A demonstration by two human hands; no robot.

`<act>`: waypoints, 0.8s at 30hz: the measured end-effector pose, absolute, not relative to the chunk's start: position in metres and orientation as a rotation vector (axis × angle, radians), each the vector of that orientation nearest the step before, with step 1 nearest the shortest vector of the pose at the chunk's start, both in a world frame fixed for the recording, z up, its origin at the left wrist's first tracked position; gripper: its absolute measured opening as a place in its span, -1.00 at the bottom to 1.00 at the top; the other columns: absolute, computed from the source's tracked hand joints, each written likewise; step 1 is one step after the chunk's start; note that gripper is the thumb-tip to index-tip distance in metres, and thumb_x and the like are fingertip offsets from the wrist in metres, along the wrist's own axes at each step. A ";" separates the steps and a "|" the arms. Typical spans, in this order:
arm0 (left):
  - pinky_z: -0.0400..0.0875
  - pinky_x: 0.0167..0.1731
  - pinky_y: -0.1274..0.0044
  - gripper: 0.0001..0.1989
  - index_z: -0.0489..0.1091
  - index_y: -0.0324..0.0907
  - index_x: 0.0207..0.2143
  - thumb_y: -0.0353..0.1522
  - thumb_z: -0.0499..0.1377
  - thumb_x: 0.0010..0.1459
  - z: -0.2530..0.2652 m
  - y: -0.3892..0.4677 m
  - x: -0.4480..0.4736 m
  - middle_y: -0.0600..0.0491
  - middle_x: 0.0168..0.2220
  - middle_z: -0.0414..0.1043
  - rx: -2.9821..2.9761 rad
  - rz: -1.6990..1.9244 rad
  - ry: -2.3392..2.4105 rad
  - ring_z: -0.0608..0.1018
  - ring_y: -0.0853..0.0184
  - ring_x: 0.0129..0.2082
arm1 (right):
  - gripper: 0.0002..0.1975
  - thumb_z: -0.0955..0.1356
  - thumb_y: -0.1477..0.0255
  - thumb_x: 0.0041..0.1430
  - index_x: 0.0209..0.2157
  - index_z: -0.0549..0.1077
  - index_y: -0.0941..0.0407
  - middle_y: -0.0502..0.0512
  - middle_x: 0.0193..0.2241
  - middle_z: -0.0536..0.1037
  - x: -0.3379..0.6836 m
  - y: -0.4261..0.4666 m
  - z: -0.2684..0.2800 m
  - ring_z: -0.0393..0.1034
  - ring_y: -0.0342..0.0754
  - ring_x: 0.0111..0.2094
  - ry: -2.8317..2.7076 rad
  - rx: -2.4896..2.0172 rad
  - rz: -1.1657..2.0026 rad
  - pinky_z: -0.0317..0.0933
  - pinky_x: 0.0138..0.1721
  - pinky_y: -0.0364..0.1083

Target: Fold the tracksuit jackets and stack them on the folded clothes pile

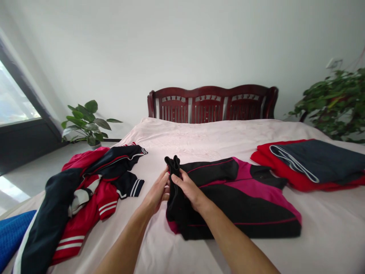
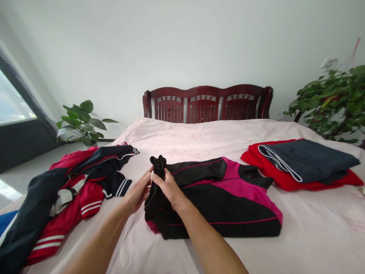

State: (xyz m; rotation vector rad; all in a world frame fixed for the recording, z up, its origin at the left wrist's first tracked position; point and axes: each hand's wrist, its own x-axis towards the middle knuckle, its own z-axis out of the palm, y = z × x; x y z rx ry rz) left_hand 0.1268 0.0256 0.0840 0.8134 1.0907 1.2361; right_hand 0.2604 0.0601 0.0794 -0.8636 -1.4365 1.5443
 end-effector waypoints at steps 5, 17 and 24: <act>-0.16 -0.80 0.76 -0.42 0.20 -0.08 0.25 -0.05 0.07 0.26 0.086 0.046 0.164 0.30 -0.64 0.04 0.717 1.206 0.960 0.04 0.60 -0.79 | -0.48 0.46 0.37 -0.04 0.00 0.34 0.08 -0.06 -0.44 0.53 0.298 0.068 0.082 0.46 -0.08 -0.48 -1.255 -0.964 1.742 0.33 -0.47 -0.12; 0.18 -0.64 0.66 -0.55 0.39 -0.16 0.09 -0.12 0.10 0.26 0.078 0.028 0.204 0.18 -0.54 0.19 1.050 1.449 0.879 0.22 0.49 -0.62 | -0.81 0.37 0.47 -0.26 -0.48 0.33 0.10 -0.13 -0.67 0.36 0.382 0.102 0.070 0.30 -0.14 -0.60 -1.132 -1.275 1.501 0.17 -0.55 -0.18; 0.00 0.29 0.14 -0.49 0.26 0.06 0.26 -0.13 0.06 0.28 0.053 -0.003 0.227 -0.06 0.29 0.21 2.260 0.899 1.106 0.16 0.02 0.31 | -0.80 0.33 0.43 -0.27 -0.46 0.34 0.07 -0.12 -0.64 0.37 0.478 0.119 0.070 0.27 -0.14 -0.59 -1.221 -1.422 1.251 0.15 -0.53 -0.16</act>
